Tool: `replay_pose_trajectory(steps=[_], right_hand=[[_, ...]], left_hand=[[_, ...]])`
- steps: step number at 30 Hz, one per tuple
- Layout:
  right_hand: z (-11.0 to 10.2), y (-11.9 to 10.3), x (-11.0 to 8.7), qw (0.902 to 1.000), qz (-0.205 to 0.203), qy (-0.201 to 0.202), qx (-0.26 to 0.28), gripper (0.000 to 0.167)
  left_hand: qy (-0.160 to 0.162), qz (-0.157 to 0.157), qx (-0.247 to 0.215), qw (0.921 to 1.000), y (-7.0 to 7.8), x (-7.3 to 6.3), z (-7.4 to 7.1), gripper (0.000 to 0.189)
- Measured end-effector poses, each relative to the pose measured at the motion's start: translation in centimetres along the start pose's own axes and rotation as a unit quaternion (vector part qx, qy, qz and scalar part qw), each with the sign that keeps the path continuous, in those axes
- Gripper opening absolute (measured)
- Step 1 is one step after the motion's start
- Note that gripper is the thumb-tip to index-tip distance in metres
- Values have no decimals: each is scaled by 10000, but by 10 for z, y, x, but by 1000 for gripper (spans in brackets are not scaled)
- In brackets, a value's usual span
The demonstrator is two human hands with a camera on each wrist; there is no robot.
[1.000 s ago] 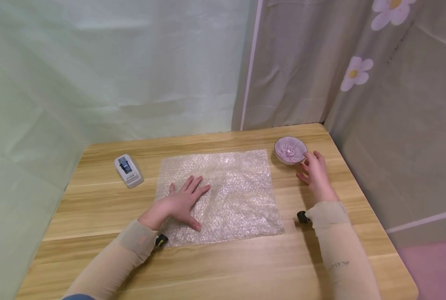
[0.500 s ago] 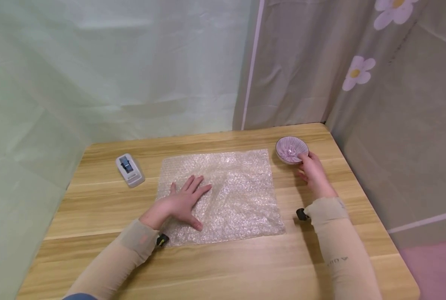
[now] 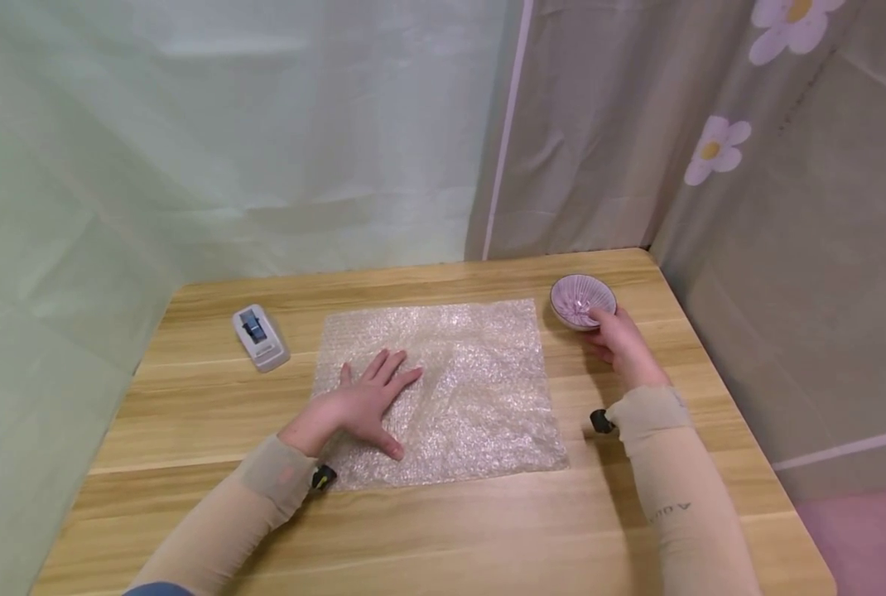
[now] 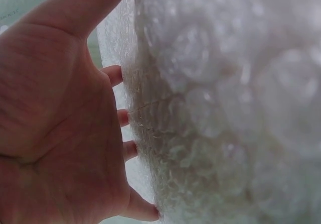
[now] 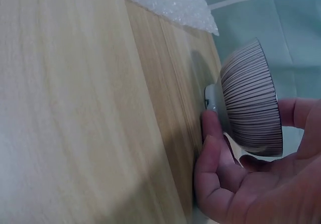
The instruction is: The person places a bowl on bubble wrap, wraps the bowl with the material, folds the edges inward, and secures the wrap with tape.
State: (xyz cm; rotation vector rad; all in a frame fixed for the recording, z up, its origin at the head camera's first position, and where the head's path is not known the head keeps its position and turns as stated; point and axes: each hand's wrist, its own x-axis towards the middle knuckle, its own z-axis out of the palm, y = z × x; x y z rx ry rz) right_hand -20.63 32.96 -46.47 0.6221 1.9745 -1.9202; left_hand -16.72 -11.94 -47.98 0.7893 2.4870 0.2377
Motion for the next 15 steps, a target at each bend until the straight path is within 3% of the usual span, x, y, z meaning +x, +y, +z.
replay_pose_trajectory(steps=[15], right_hand=[[1, 2, 0, 9998, 28, 21, 195, 64]], left_hand=[[25, 4, 41, 10000, 0, -1, 2, 142]])
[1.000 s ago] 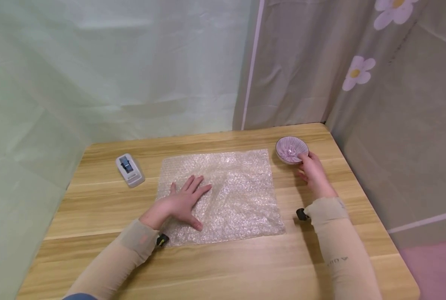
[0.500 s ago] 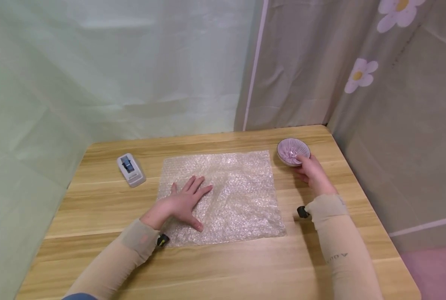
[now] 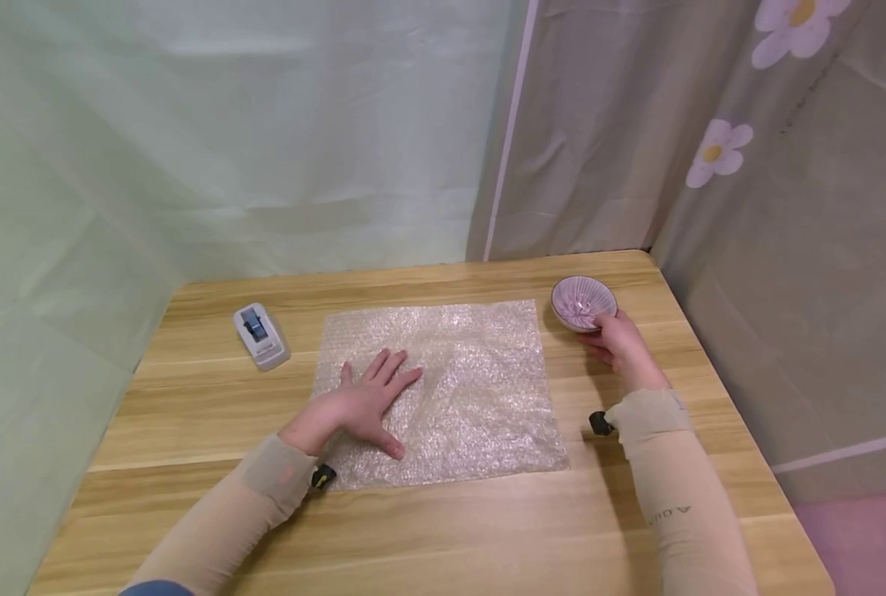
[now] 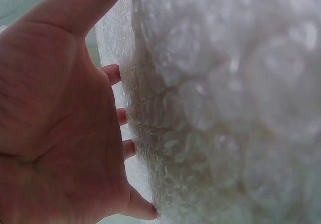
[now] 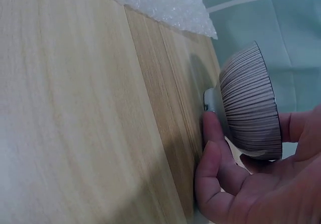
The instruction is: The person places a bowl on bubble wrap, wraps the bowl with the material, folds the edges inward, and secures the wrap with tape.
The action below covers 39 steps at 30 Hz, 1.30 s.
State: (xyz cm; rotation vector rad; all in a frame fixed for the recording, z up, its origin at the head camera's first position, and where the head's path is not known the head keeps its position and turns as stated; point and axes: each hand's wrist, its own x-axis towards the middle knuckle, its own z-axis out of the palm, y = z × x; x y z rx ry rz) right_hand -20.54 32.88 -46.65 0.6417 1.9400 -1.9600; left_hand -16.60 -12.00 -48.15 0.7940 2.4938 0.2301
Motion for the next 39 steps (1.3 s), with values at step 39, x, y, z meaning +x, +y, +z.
replay_pose_trajectory(steps=[39], right_hand=[[150, 24, -41, 9871, -966, -1265, -157, 63]], left_hand=[[89, 47, 31, 9999, -3, 3, 6, 142]])
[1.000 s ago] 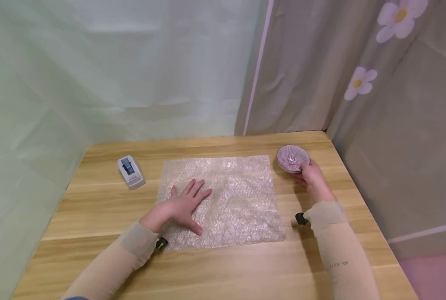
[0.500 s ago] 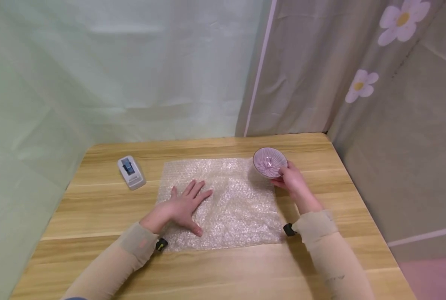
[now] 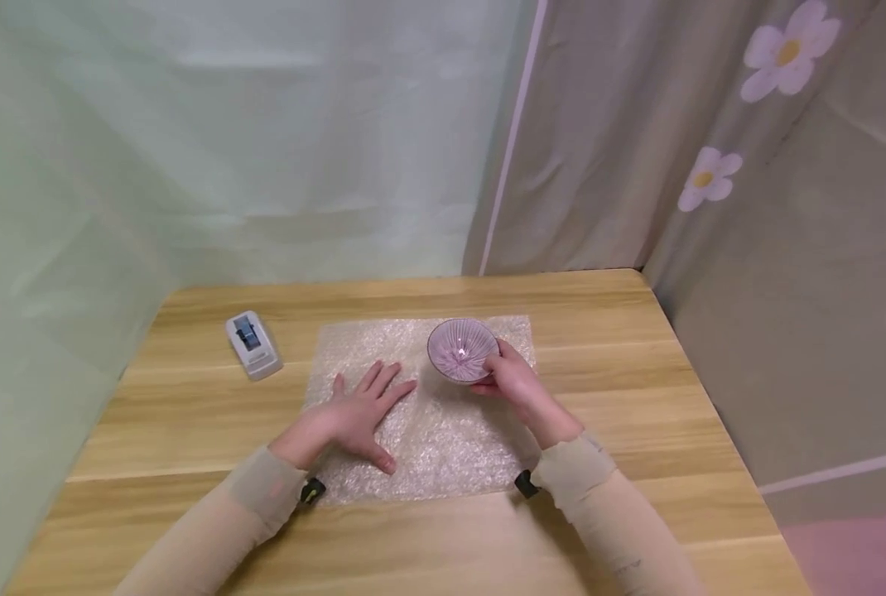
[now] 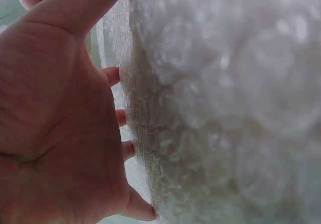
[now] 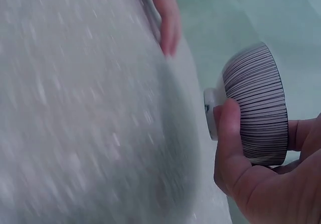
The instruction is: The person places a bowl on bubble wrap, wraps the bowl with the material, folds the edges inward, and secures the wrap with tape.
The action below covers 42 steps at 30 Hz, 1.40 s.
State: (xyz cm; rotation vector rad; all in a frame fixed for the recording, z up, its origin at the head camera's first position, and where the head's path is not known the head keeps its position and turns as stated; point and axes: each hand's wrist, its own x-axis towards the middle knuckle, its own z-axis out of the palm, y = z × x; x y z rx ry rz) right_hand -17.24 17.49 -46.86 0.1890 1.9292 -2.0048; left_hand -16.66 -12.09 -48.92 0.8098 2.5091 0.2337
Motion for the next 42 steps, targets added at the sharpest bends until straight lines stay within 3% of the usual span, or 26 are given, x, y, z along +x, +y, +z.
replay_pose_trajectory(steps=[10, 16, 23, 28, 34, 42], right_hand=[[30, 11, -2, 9987, 30, -139, -494, 67], [33, 18, -2, 9972, -74, -236, -703, 65], [37, 21, -3, 9963, -150, -313, -789, 62], [38, 22, -2, 9947, -173, -360, -950, 64], [36, 25, 0, 9939, -97, -401, -1028, 66], [36, 25, 0, 9925, -37, -374, -1165, 68]], left_hand=[[31, -15, -128, 9999, -4, 0, 1, 151], [47, 49, -429, 9991, -10, 3, 6, 156], [126, 63, -271, 9995, -19, 11, 19, 158], [0, -15, -314, 9995, -14, 6, 12, 155], [169, 180, -423, 9988, -13, 2, 13, 156], [85, 123, -454, 9989, -11, 0, 8, 154]])
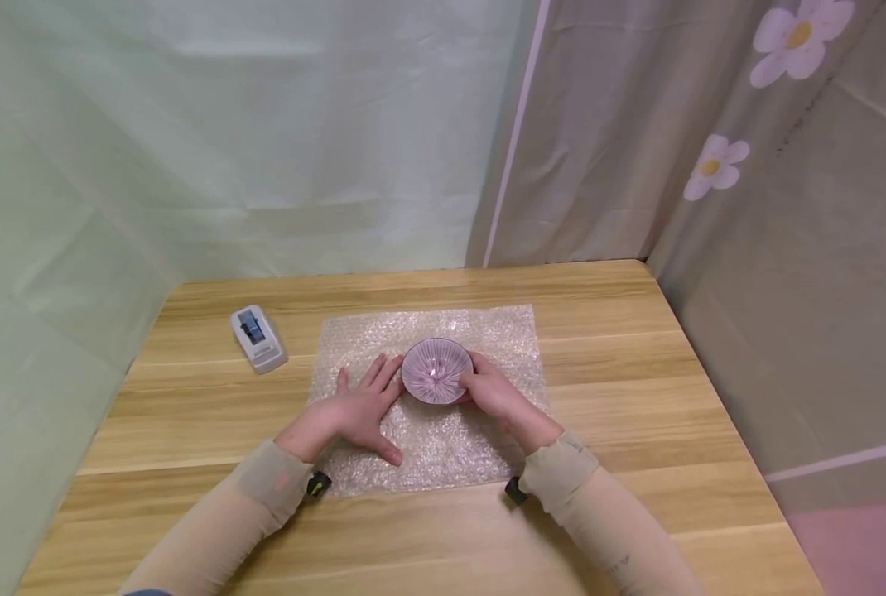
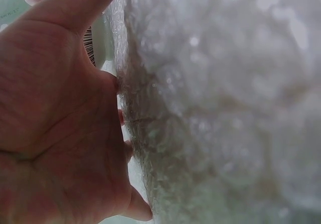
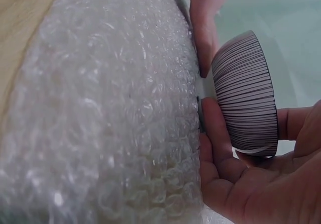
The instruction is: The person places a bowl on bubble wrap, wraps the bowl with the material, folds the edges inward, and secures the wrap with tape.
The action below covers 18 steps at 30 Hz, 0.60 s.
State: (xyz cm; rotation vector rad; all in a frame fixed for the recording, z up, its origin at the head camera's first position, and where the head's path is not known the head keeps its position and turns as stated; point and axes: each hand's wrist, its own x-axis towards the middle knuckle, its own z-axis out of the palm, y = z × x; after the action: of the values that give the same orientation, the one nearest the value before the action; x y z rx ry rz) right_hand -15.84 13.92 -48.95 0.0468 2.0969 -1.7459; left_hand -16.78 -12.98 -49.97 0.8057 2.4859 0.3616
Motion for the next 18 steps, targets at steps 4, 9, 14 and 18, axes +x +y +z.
replay_pose_trajectory(steps=[4, 9, 14, 18], right_hand=[[0, -1, -1, 10000, -27, -1, -50, 68], [-2, 2, -2, 9999, -39, -119, 17, 69], [-3, 3, -3, 9997, -98, -205, 96, 67], [-2, 1, -2, 9996, -100, -115, 229, 66]], left_hand=[[63, 14, 53, 10000, -3, 1, 4, 156], [-80, -90, 23, 9999, 2, -1, -2, 152], [-57, -64, 92, 9999, 0, 2, 1, 154], [59, -18, 95, 9999, -5, 6, 7, 156]])
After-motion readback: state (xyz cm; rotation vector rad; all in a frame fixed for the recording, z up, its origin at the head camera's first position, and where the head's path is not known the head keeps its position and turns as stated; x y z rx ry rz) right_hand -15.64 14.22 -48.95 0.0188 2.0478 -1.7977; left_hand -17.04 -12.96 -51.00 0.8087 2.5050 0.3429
